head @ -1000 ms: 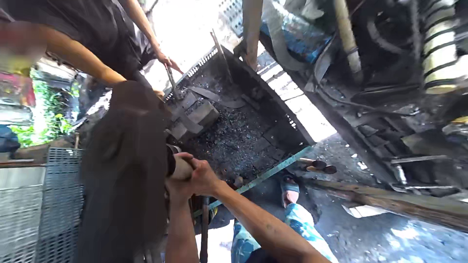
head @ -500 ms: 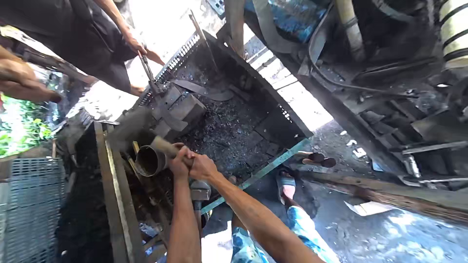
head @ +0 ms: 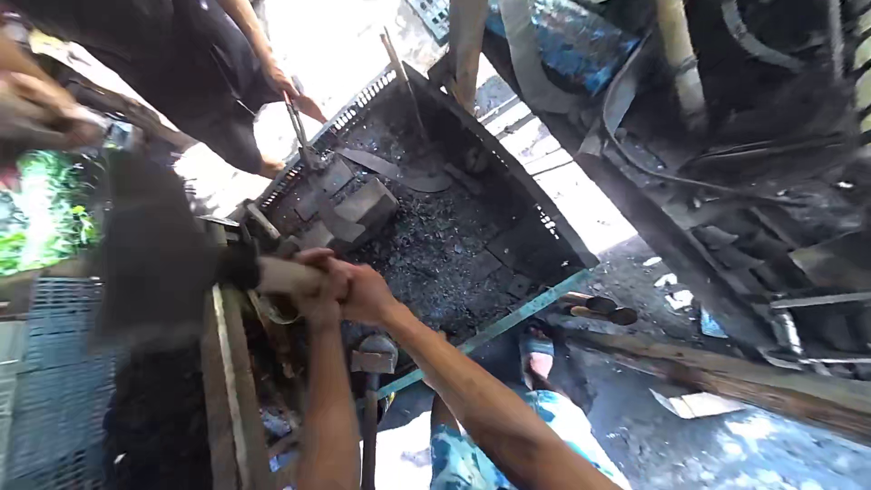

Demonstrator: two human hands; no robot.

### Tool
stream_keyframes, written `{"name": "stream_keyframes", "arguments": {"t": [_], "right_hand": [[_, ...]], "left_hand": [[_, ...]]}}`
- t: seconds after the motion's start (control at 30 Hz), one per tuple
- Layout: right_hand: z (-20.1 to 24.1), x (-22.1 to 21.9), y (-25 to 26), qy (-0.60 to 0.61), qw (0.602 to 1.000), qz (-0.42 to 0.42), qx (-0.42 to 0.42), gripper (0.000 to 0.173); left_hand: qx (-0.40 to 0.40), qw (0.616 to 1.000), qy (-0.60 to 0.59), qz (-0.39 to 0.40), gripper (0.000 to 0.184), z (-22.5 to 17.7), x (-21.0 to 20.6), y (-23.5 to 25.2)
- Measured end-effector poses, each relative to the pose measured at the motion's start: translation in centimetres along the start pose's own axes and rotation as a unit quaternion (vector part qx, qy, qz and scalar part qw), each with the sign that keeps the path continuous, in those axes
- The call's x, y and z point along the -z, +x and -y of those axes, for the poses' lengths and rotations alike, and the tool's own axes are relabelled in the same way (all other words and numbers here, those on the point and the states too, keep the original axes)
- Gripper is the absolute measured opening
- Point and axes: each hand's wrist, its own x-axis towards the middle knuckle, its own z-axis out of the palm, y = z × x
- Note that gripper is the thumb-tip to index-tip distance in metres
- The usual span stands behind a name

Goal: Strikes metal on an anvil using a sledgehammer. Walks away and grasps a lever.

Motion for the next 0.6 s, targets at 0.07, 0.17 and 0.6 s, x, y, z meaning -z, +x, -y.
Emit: {"name": "stream_keyframes", "arguments": {"t": [0.07,0.17,0.6], "right_hand": [[-7.9,-2.6,-3.3,0.047,0.979,0.062,-0.189,0.036],[-6.7,-1.7,-5.0,0.048,0.978,0.078,-0.187,0.039],[9.7,3.1,1.8,0.008,0.976,-0.082,0.199,0.049]], "left_hand": [[0.192,0.977,0.046,-0.078,0.023,8.9,-2.1,-4.1],[0.231,0.969,0.038,-0.079,0.028,6.0,-2.7,-4.9],[-0.134,0.985,-0.036,0.104,0.043,-12.1,0.4,4.2]]}}
